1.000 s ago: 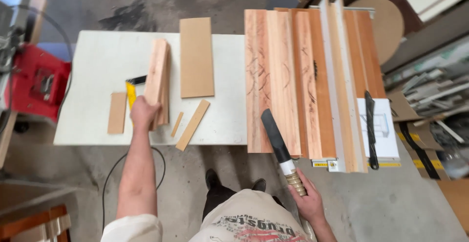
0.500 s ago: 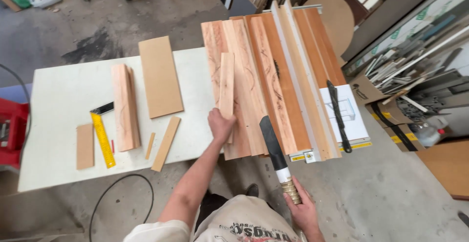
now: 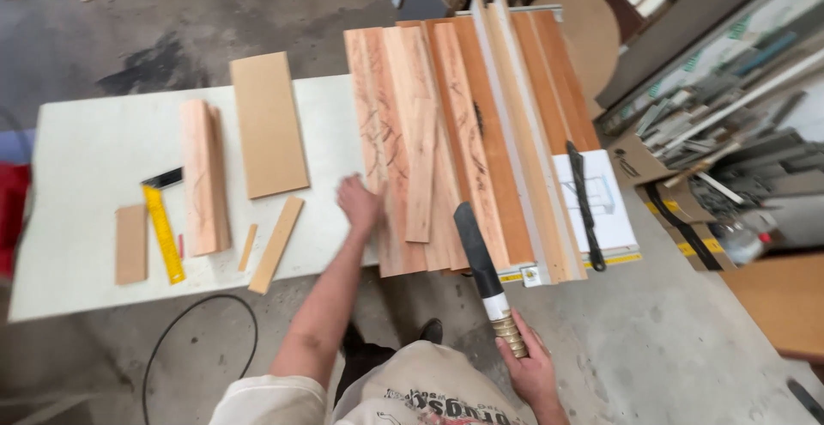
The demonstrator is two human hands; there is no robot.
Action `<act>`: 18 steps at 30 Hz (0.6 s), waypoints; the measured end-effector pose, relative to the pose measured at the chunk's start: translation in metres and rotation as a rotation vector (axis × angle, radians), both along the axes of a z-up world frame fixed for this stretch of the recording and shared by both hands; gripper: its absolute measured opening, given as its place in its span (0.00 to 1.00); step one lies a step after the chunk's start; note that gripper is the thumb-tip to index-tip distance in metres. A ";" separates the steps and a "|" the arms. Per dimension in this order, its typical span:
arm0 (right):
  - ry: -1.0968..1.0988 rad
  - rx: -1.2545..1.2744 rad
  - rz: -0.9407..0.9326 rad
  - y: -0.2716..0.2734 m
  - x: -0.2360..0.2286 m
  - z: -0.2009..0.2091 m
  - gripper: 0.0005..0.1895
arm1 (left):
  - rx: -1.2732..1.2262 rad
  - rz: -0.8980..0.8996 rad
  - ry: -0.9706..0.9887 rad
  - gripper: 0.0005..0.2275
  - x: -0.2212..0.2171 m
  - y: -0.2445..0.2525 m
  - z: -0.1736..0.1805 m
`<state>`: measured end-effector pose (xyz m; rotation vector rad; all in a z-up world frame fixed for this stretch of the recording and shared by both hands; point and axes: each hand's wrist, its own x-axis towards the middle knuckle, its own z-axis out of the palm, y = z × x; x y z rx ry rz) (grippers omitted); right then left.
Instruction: Cleaning sawdust from a workbench and various wooden boards using a shop vacuum nozzle.
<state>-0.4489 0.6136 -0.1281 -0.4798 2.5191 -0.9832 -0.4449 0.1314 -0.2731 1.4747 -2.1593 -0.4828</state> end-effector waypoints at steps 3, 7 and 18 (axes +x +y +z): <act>-0.003 -0.008 0.024 -0.019 -0.002 0.011 0.36 | -0.364 0.263 -0.268 0.40 0.097 -0.126 -0.041; -0.060 0.014 0.038 -0.047 0.003 0.022 0.36 | -0.257 0.446 -0.222 0.39 0.229 -0.194 0.022; -0.066 0.028 0.096 -0.068 0.025 0.015 0.37 | 0.179 0.301 0.017 0.23 0.214 -0.132 0.119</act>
